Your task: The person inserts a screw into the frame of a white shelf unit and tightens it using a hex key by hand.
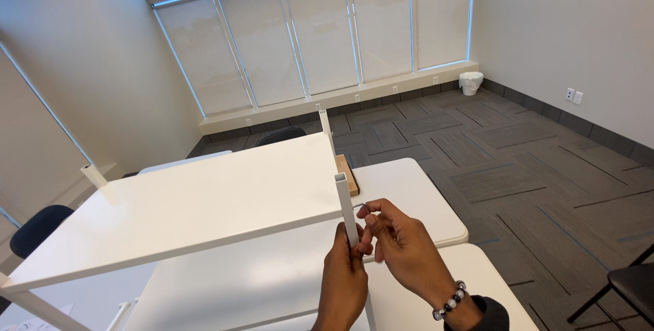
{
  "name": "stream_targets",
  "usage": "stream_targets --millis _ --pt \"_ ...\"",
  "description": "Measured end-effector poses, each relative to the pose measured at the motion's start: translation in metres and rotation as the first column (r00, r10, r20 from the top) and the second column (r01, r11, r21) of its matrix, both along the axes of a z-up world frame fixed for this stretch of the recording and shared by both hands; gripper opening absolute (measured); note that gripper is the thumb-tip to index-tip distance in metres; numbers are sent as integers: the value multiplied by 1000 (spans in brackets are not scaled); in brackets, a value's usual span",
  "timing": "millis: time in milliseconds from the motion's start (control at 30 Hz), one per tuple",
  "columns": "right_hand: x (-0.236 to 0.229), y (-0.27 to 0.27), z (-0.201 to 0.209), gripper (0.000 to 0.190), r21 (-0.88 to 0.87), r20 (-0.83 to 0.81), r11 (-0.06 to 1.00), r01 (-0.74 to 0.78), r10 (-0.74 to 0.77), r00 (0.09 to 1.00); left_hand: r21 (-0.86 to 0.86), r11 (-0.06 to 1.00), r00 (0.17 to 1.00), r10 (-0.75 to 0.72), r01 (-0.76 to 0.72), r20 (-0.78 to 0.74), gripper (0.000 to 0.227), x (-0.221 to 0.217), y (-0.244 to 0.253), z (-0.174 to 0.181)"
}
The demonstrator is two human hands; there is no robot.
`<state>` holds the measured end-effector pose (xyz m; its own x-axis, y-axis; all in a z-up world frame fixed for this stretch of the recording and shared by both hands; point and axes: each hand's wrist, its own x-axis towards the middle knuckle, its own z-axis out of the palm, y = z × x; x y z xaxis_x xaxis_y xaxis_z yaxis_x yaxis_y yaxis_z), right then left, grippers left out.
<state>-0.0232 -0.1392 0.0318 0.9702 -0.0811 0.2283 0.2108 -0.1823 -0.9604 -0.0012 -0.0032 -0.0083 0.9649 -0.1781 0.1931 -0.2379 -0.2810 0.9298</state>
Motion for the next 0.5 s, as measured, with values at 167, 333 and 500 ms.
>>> stream_targets --millis 167,333,500 --pt "16 -4 -16 24 -245 295 954 171 -95 951 292 956 994 21 12 -109 40 -9 19 34" --pt "21 -4 -26 26 91 217 996 11 -30 976 750 649 934 176 127 -310 40 -44 39 128" --pt "15 -15 -12 26 153 24 987 -57 54 998 673 717 964 264 -183 -20 39 -35 54 178"
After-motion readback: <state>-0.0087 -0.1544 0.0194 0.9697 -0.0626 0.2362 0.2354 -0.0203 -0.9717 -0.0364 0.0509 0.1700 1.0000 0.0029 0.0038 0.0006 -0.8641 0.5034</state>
